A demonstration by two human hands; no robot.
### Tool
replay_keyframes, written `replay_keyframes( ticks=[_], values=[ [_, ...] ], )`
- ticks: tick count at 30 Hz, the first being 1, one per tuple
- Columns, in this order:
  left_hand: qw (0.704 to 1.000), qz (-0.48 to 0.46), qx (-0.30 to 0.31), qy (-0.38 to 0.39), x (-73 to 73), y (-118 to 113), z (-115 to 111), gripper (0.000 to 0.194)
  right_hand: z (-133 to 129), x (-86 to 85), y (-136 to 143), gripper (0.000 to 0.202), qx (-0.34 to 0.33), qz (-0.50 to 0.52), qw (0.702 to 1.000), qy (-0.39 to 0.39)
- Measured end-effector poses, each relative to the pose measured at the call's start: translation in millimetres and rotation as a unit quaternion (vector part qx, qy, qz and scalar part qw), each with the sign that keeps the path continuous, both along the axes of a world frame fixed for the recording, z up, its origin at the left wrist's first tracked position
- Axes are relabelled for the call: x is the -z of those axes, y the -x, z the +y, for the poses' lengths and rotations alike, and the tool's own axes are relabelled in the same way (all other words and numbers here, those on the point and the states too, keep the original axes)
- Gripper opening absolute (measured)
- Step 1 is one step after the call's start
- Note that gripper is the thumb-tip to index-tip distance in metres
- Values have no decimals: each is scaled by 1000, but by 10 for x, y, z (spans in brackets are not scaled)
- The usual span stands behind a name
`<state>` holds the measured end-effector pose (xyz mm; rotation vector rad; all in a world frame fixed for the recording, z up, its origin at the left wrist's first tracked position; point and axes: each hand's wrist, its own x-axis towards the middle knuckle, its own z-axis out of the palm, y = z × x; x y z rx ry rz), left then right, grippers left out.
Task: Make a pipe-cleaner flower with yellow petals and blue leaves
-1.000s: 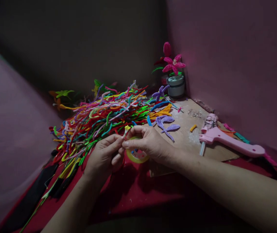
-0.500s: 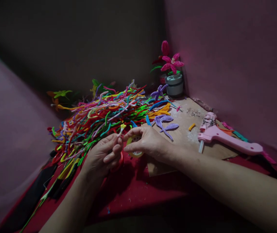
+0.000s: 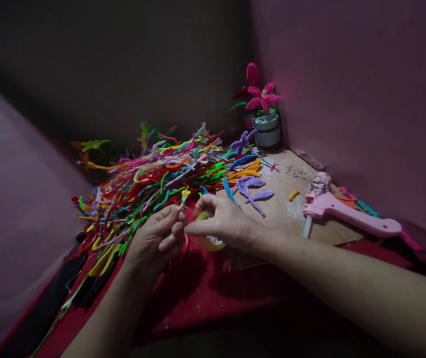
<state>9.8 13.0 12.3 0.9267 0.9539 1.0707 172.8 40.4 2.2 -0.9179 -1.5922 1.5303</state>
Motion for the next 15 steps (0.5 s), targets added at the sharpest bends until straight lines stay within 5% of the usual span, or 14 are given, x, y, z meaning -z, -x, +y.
replay_keyframes(
  ticks=[9, 15],
  values=[
    [1000, -1, -12, -5, -8, 9, 10, 16, -6, -4, -4, 27, -32, -16, 999, 15],
    [1000, -8, -12, -10, -20, 20, -2, 15, -22, 10, 3, 32, -62, 66, 993, 69]
  ],
)
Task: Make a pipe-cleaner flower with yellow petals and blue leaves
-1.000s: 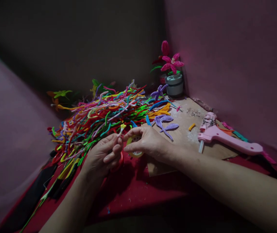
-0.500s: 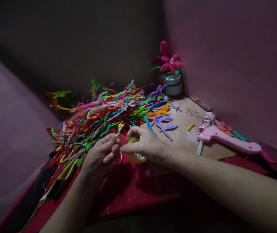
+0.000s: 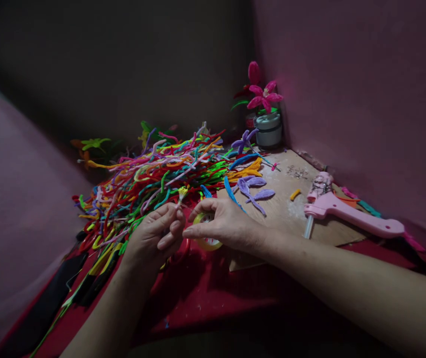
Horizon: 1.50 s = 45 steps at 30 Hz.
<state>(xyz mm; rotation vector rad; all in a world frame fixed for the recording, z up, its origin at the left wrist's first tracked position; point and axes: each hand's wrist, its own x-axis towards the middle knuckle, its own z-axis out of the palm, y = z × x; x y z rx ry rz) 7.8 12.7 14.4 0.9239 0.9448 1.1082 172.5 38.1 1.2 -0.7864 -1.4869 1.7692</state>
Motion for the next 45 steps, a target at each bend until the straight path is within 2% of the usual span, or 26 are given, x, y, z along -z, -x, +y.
replay_keyframes(
  ticks=[3, 7, 13, 22, 28, 33, 39, 43, 45],
  values=[
    [1000, 12, -1, -11, -19, 9, -7, 15, 10, 24, 1, 23, -3, 46, 999, 8],
    [998, 53, -10, -24, -44, 6, -30, 17, 68, 96, -8, 28, -6, 84, 996, -23],
    [991, 123, 2, -55, -69, 6, -61, 19, 110, 192, -8, 16, -53, 118, 991, 30],
    [974, 216, -10, -66, -110, 39, -76, 25, 123, 124, -28, 13, -71, 128, 987, 70],
    [965, 250, -24, -78, -113, 38, -78, 24, 109, 48, -46, 15, -48, 117, 991, 49],
    [960, 261, -35, -101, -112, 12, -79, 23, 82, 51, -41, 18, -42, 110, 991, 60],
    [944, 292, -67, -135, -122, -52, -107, 21, 28, 55, -23, 15, -2, 126, 992, 23],
    [940, 298, -80, -147, -122, -61, -111, 19, -21, 38, -8, 13, -1, 136, 987, 84],
    [937, 303, -84, -154, -119, -63, -112, 18, -29, 40, 1, 13, 2, 131, 987, 87]
  ],
)
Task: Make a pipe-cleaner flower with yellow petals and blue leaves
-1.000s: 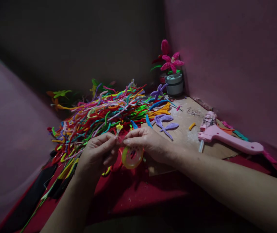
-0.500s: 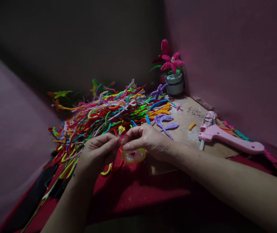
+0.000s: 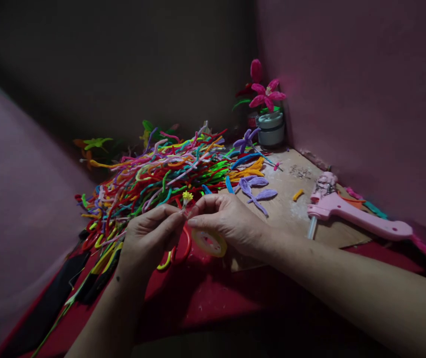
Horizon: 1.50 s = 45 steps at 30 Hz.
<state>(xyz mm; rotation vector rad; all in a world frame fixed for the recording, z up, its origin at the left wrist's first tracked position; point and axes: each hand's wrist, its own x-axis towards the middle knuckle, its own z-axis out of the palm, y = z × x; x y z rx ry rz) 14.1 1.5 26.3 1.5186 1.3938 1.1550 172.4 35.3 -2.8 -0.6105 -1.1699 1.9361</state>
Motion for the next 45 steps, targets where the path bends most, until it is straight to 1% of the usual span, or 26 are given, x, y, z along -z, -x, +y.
replay_keyframes(
  ticks=[4, 8, 11, 14, 17, 19, 21, 23, 24, 25, 26, 27, 29, 31, 32, 34, 35, 36, 37, 38, 40, 43, 45],
  values=[
    [1000, 18, -2, -19, 9, -8, -8, 18, 18, 14, 18, 12, 24, -8, 999, -34],
    [999, 19, -8, -26, 15, -16, -10, 18, 32, 3, 29, 19, 24, 27, 999, -30],
    [1000, -5, -6, -10, 12, -24, -7, 19, 35, -16, 39, 13, 34, 30, 999, -18],
    [999, -32, 3, 11, 13, -33, -4, 21, 45, -17, 44, 13, 56, 20, 998, -10],
    [994, -93, 29, 53, 44, -30, 5, 22, 62, 6, 40, 13, 57, 24, 998, -14],
    [975, -175, 70, 115, 88, -13, 23, 21, 70, 27, 36, 12, 29, 36, 999, -20],
    [938, -264, 129, 187, 138, 11, 51, 20, 70, 44, 34, 11, 11, 55, 998, -23],
    [900, -322, 176, 237, 173, 29, 78, 19, 63, 51, 32, 8, 17, 67, 997, -28],
    [891, -331, 185, 248, 180, 30, 86, 18, 58, 50, 32, 8, 27, 67, 997, -33],
    [894, -326, 182, 248, 179, 24, 88, 18, 53, 44, 33, 8, 36, 65, 997, -38],
    [906, -306, 170, 238, 172, 11, 85, 20, 48, 35, 35, 10, 43, 61, 996, -41],
    [925, -275, 149, 216, 161, -7, 76, 22, 44, 23, 38, 12, 50, 57, 996, -40],
    [966, -196, 85, 142, 143, -52, 48, 22, 38, 1, 48, 14, 71, 56, 996, -29],
    [992, -113, 14, 48, 144, -91, 18, 19, 34, -10, 64, 15, 102, 47, 993, -31],
    [998, -69, -13, 3, 152, -105, 5, 17, 31, -8, 72, 14, 116, 38, 992, -44],
    [997, 18, -44, -66, 171, -120, -13, 11, 27, 7, 86, 13, 133, 14, 988, -78],
    [994, 47, -48, -83, 178, -121, -19, 12, 23, 17, 91, 12, 131, 8, 987, -88],
    [994, 58, -47, -85, 179, -120, -22, 13, 20, 26, 93, 12, 124, 11, 988, -90],
    [996, 47, -39, -71, 175, -118, -24, 14, 17, 33, 94, 12, 112, 19, 990, -83],
    [999, 15, -23, -42, 166, -113, -25, 15, 15, 39, 92, 12, 95, 26, 992, -75],
    [995, -83, 25, 44, 136, -100, -22, 18, 17, 47, 83, 12, 59, 40, 996, -61],
    [958, -219, 87, 160, 97, -63, -5, 19, 41, 74, 67, 11, 35, 52, 997, -49],
    [933, -270, 115, 207, 90, -30, 15, 18, 64, 104, 58, 9, 28, 54, 998, -36]
  ],
)
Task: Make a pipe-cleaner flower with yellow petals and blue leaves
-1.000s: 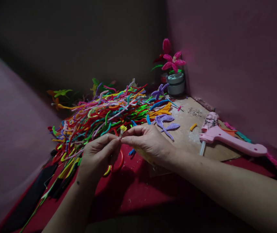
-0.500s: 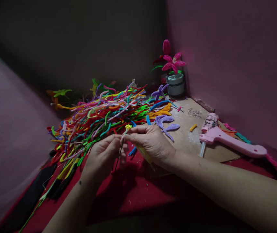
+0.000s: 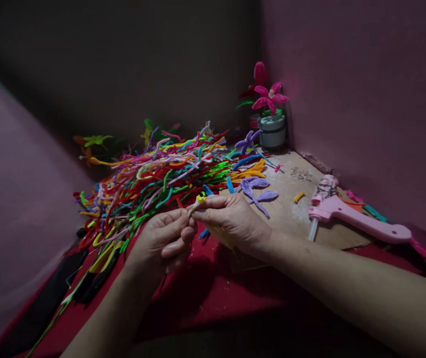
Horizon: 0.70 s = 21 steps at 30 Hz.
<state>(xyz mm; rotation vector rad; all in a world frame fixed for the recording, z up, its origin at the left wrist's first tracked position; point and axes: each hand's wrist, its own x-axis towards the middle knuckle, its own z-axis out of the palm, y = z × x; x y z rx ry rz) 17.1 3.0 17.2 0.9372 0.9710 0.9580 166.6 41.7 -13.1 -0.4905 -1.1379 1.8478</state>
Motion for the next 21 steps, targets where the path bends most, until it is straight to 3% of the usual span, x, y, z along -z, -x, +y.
replay_keyframes(
  ticks=[4, 7, 11, 16, 18, 21],
  values=[
    [997, -47, 46, 34, 11, 52, 36, 16, 31, 48, -7, 7, -20, -1, 1000, 18],
    [998, -27, 53, 27, 8, 55, 35, 19, 31, 53, -6, 6, -10, 3, 1000, 9],
    [993, 108, 16, -49, -4, -4, -5, 25, 11, 12, 1, 7, 29, -20, 999, -4],
    [934, 288, -98, -188, 5, -96, -51, 12, -20, -65, 22, 8, 73, -12, 997, 11],
    [940, 267, -104, -187, 6, -90, -47, 12, -19, -68, 24, 9, 76, -17, 997, 5],
    [985, 136, -37, -97, 6, -25, -12, 16, 1, -45, 10, 12, 49, -15, 999, 10]
  ],
)
